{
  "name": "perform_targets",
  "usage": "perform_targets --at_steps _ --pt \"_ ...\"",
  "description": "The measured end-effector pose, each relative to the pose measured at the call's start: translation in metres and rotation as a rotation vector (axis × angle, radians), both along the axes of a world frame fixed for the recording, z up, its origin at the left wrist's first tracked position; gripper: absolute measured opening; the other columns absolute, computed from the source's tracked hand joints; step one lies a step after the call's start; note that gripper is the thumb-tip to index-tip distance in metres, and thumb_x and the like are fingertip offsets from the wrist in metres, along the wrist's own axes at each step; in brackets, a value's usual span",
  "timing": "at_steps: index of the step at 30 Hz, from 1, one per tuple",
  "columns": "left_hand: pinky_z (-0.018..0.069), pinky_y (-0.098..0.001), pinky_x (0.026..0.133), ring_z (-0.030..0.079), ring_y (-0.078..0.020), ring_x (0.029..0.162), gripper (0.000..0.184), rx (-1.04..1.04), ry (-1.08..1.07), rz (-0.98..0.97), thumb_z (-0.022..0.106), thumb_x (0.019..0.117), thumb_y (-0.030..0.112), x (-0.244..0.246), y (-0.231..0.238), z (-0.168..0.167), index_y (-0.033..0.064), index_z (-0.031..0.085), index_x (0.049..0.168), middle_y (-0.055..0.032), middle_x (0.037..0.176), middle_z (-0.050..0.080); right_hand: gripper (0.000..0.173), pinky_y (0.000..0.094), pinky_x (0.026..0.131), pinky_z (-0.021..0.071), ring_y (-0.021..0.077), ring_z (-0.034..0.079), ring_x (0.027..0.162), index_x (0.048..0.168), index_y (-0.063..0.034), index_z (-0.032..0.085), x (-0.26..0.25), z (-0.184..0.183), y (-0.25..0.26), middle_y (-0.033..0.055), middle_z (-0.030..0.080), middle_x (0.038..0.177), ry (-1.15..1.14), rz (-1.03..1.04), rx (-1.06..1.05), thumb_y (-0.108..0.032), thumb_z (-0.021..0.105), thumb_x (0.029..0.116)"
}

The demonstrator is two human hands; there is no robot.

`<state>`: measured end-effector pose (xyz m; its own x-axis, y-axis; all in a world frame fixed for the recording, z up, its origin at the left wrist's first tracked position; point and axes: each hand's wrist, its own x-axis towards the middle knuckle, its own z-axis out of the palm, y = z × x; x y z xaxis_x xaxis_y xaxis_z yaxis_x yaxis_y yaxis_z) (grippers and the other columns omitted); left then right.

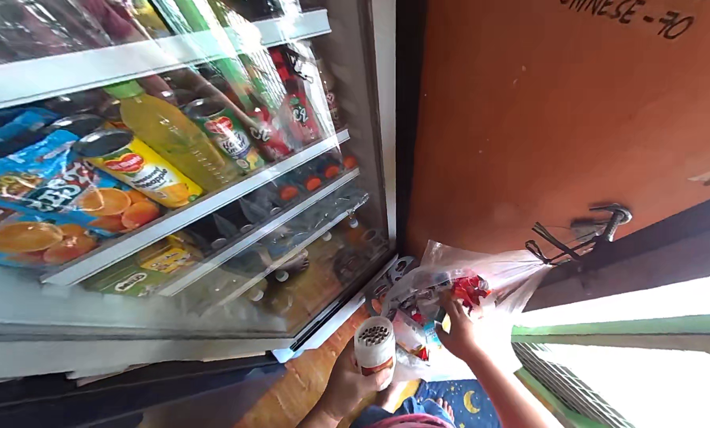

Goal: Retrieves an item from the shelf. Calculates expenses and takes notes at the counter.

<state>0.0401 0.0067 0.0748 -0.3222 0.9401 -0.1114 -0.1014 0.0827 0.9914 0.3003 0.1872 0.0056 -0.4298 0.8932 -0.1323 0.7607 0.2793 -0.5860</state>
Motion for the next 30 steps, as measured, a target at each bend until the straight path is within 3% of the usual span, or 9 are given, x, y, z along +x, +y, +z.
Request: perform_targets --at_steps 5,8,11,15,18,23,25,26,30 --pt "0.0600 -0.0348 0.096 0.071 -0.0157 0.106 0.090 -0.009 0.100 -0.034 0.098 0.0561 0.036 -0.005 -0.002 0.006 -0.0019 0.058 0.128 -0.0066 0.112 0.073 0.078 0.0421 0.101 0.0581 0.0222 0.062 0.123 0.139 -0.0072 0.047 -0.023 0.123 0.007 0.0093 0.062 0.133 0.640 -0.224 0.387 -0.023 0.088 0.0744" --pt "0.0603 -0.0350 0.096 0.071 -0.0163 0.105 0.086 0.017 0.069 -0.042 0.097 0.0576 0.030 -0.005 0.003 0.009 -0.0026 0.058 0.127 -0.0073 0.112 0.073 0.066 0.0459 0.105 0.0549 0.0251 0.060 0.126 0.130 -0.0111 0.058 -0.012 0.082 -0.012 0.0107 0.062 0.135 0.523 -0.123 0.419 -0.028 0.088 0.0734" --pt "0.0609 -0.0368 0.095 0.072 -0.0178 0.103 0.079 0.006 0.026 -0.096 0.096 0.0600 0.024 -0.009 0.006 0.010 -0.0014 0.060 0.125 -0.0075 0.110 0.074 0.082 0.0473 0.099 0.0575 0.0193 0.060 0.128 0.149 -0.0264 0.049 0.007 -0.010 -0.017 0.0064 0.050 0.152 0.049 -0.073 0.130 -0.046 0.082 0.0761" --pt "0.0590 -0.0367 0.099 0.070 -0.0157 0.110 0.088 -0.018 0.109 -0.275 0.097 0.0588 0.032 -0.032 0.011 0.003 0.0022 0.058 0.132 -0.0048 0.116 0.073 0.078 0.0372 0.087 0.0634 0.0153 0.068 0.107 0.139 -0.0128 0.051 -0.003 0.094 0.018 0.0056 0.064 0.126 0.429 -0.324 0.116 -0.033 0.090 0.0736" --pt "0.0503 -0.0324 0.110 0.062 -0.0120 0.123 0.102 0.110 0.259 -0.496 0.096 0.0616 0.041 -0.035 0.031 0.051 -0.0009 0.049 0.142 -0.0061 0.131 0.066 0.081 0.0459 0.079 0.0671 0.0249 0.071 0.101 0.137 -0.0077 0.044 -0.003 0.152 0.021 0.0111 0.066 0.120 0.904 -0.328 0.122 -0.010 0.091 0.0712" --pt "0.0424 -0.0458 0.119 0.039 -0.0318 0.146 0.097 0.477 0.327 -0.809 0.098 0.0557 0.046 -0.003 0.084 0.079 0.0127 0.059 0.139 -0.0187 0.162 0.030 0.079 0.0412 0.075 0.0675 0.0211 0.072 0.102 0.138 -0.0150 0.055 -0.007 0.152 -0.028 0.0099 0.060 0.134 0.610 -0.400 0.027 -0.030 0.094 0.0711" --pt "0.0455 -0.0457 0.117 0.040 -0.0334 0.146 0.109 0.447 0.275 -0.913 0.100 0.0524 0.044 0.020 0.095 0.100 0.0073 0.052 0.143 -0.0228 0.165 0.021 0.072 0.0421 0.083 0.0670 0.0222 0.069 0.111 0.133 -0.0136 0.060 -0.004 0.142 -0.049 0.0109 0.057 0.136 0.634 -0.349 0.047 -0.023 0.095 0.0708" --pt "0.0478 -0.0434 0.115 0.042 -0.0316 0.144 0.127 0.388 0.230 -0.973 0.100 0.0513 0.043 0.034 0.095 0.121 0.0013 0.035 0.153 -0.0242 0.165 0.020 0.066 0.0412 0.092 0.0637 0.0217 0.064 0.119 0.128 -0.0121 0.062 0.002 0.135 -0.057 0.0102 0.057 0.136 0.640 -0.295 0.129 -0.019 0.093 0.0708" --pt "0.0355 -0.0408 0.121 0.035 -0.0283 0.148 0.150 0.299 0.143 -1.205 0.093 0.0505 0.059 0.077 0.108 0.159 -0.0103 0.013 0.157 -0.0297 0.160 0.027 0.051 0.0463 0.111 0.0483 0.0298 0.053 0.132 0.112 -0.0027 0.066 0.040 0.144 -0.095 0.0158 0.060 0.135 0.659 -0.206 0.345 -0.002 0.087 0.0653"
